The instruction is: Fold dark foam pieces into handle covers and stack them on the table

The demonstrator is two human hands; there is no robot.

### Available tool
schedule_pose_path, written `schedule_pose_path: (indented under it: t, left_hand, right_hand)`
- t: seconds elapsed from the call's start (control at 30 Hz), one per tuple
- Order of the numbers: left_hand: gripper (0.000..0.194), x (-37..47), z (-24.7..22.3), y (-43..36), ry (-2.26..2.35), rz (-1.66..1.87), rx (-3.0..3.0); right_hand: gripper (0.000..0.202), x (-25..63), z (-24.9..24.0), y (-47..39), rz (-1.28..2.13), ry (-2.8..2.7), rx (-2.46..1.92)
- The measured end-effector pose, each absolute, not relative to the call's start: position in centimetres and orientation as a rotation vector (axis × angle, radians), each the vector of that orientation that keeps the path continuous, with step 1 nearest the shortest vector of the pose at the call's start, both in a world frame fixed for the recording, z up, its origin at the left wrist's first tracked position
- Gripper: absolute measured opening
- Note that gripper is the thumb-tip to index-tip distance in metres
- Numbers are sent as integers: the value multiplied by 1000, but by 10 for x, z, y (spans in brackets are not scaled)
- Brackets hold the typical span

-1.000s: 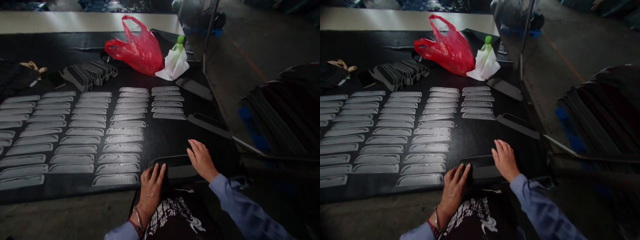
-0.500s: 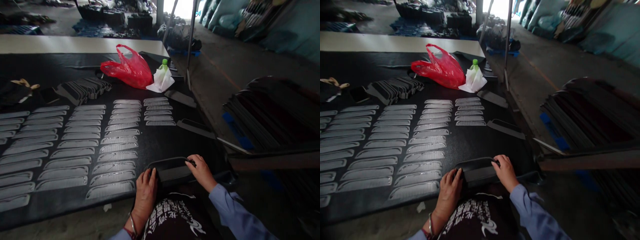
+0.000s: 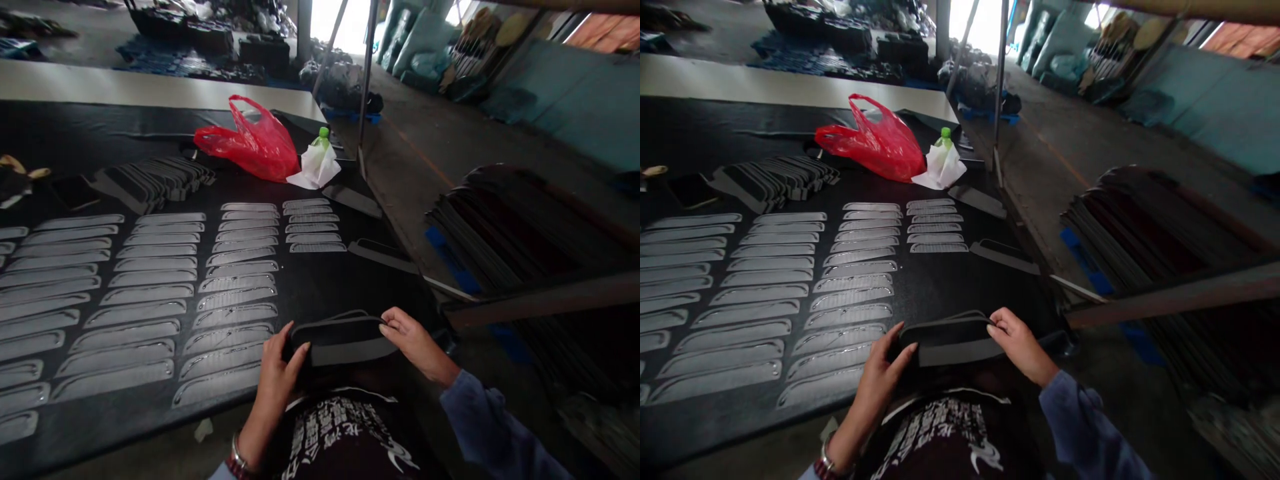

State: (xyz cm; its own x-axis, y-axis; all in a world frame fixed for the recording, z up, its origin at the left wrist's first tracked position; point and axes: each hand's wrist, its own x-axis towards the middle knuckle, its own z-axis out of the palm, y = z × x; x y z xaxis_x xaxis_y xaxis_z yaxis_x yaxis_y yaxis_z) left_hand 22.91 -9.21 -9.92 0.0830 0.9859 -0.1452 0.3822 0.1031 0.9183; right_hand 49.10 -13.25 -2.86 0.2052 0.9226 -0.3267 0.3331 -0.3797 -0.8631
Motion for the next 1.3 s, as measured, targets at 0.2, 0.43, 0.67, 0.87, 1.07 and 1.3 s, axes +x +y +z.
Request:
schedule_pose_path:
  t: [0.2,0.43,0.67,0.87,1.07,1.3]
  left_hand:
    - [36,236,-76,-78,1276,765,963]
    - [45,257,-79,-68,1311,785,814]
    - [45,283,-89,-24,1463,830,1136]
    - [27,298,-106,9,1670,845,1469]
    - [25,314,-112,-8,1713,714,1873]
    - [40,325,-116,-25,1755,312,2349]
  right_hand:
    - [40,494,-40,-122,1279,-1043,-1780]
    - [36,515,-56,-99,1253,-1129,-1781]
    - [33,541,-76,-49,1118,-1373,-1757]
    - [26,552,-96,-12,756,-1679,-1866]
    - [41,525,-103,38,-86,-2098,-1695]
    - [41,503,-127,58,-127,-2342,-1482]
